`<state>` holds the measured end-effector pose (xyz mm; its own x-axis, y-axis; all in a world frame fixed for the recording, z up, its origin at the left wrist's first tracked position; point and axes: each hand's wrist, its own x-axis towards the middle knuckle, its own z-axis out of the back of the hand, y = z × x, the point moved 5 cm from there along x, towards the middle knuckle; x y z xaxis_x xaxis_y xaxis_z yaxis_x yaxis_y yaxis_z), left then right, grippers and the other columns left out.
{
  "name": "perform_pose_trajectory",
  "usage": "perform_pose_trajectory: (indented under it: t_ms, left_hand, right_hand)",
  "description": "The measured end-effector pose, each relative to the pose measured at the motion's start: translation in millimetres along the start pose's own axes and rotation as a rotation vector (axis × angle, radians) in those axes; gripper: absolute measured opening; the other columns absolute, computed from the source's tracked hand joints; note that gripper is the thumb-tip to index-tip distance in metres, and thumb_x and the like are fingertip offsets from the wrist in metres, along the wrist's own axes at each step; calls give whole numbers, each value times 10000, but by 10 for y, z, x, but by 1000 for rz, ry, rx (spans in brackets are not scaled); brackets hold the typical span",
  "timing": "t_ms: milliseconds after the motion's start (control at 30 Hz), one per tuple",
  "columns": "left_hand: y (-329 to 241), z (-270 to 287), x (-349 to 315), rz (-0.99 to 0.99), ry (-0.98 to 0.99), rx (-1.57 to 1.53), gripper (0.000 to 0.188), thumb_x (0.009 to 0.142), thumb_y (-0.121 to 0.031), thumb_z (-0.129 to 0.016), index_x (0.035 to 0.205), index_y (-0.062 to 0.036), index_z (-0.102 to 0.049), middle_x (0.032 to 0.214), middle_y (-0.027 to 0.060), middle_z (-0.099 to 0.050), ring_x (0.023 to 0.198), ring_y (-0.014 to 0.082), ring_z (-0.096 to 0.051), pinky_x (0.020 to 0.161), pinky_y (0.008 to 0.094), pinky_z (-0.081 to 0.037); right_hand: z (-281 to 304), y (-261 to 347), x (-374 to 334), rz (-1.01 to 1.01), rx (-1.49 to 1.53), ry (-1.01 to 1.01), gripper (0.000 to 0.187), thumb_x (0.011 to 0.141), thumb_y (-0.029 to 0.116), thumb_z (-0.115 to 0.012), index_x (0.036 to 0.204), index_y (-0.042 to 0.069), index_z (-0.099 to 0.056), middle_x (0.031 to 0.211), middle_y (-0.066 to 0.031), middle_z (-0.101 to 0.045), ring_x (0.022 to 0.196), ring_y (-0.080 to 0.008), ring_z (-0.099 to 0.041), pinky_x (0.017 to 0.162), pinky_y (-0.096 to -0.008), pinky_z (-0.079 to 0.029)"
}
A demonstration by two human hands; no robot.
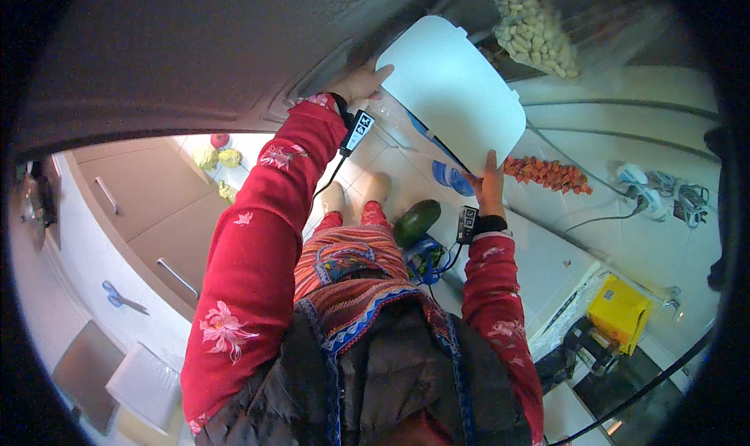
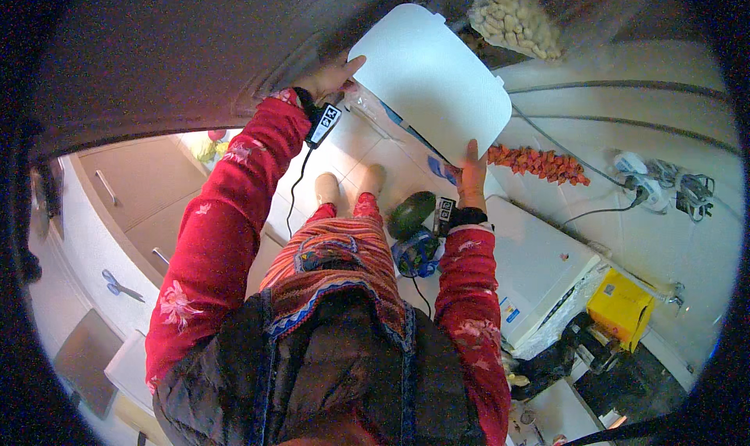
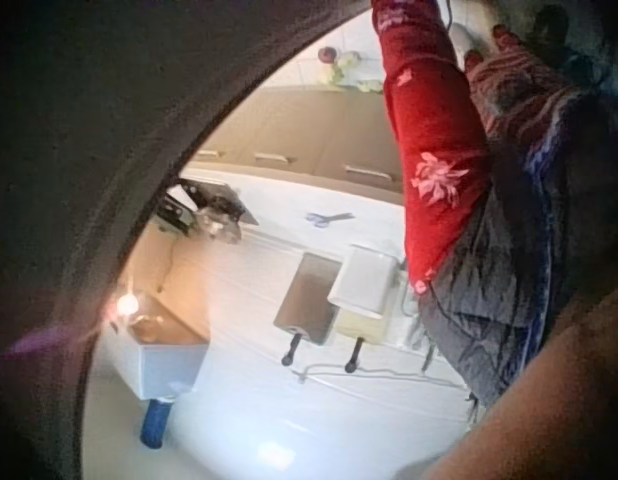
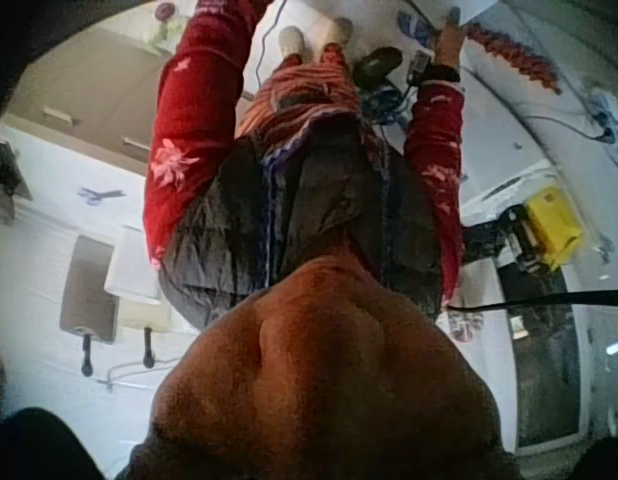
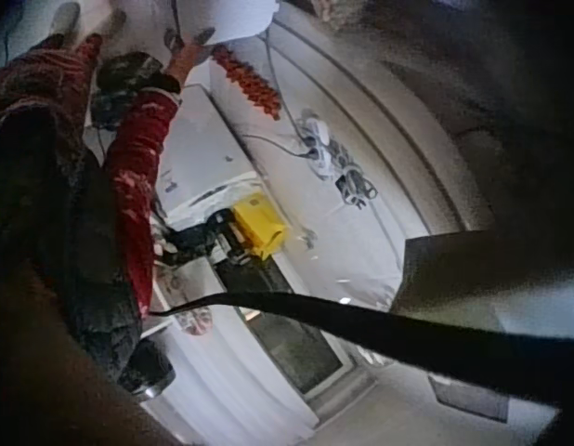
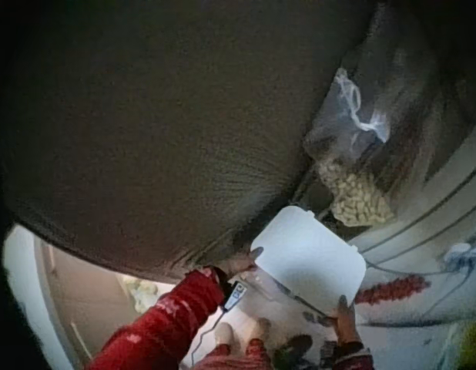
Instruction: The person assembles a white plastic storage container by attaching black clips to its sides, then places a clear plastic bag inside and secures the lid. The container is then placed on the floor.
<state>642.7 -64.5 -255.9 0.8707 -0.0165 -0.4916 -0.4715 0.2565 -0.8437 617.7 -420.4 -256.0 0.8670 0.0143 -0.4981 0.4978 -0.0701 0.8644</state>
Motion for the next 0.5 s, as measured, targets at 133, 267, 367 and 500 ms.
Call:
perform_pose_trajectory:
  t_ms: [133, 267, 367, 500]
  left_hand:
    - [-47, -75, 291, -34, -60, -11, 715, 886, -503, -436, 1339, 26, -274, 951, 164, -586, 784, 208, -592, 727, 331, -475]
    - [-74, -156, 482, -53, -135, -101, 737, 875, -523, -443, 1365, -17, -227, 845, 124, -581, 694, 187, -560, 664, 317, -464]
    - [-38, -230, 578, -57, -151, -153, 731, 868, -532, -448, 1389, -84, -197, 839, 115, -579, 672, 179, -547, 652, 318, -455]
    - [63, -252, 630, -71, -271, -60, 725, 870, -525, -447, 1419, -148, -160, 944, 124, -583, 750, 194, -558, 667, 329, -450]
  right_hand:
    - [72, 38, 95, -4, -9, -73, 490, 893, 375, -505, 1282, 147, -314, 1114, -107, -545, 889, -240, -607, 543, -355, -554]
    - [104, 95, 202, 47, -30, -86, 463, 895, 390, -497, 1256, 141, -346, 1081, -99, -560, 883, -219, -608, 537, -333, -552]
    - [142, 125, 289, 57, -56, -118, 459, 893, 404, -498, 1242, 139, -363, 1071, -93, -564, 881, -210, -608, 524, -321, -549]
    - [196, 112, 346, 83, -123, -138, 444, 889, 400, -507, 1227, 138, -386, 1078, -91, -559, 834, -205, -614, 482, -305, -543]
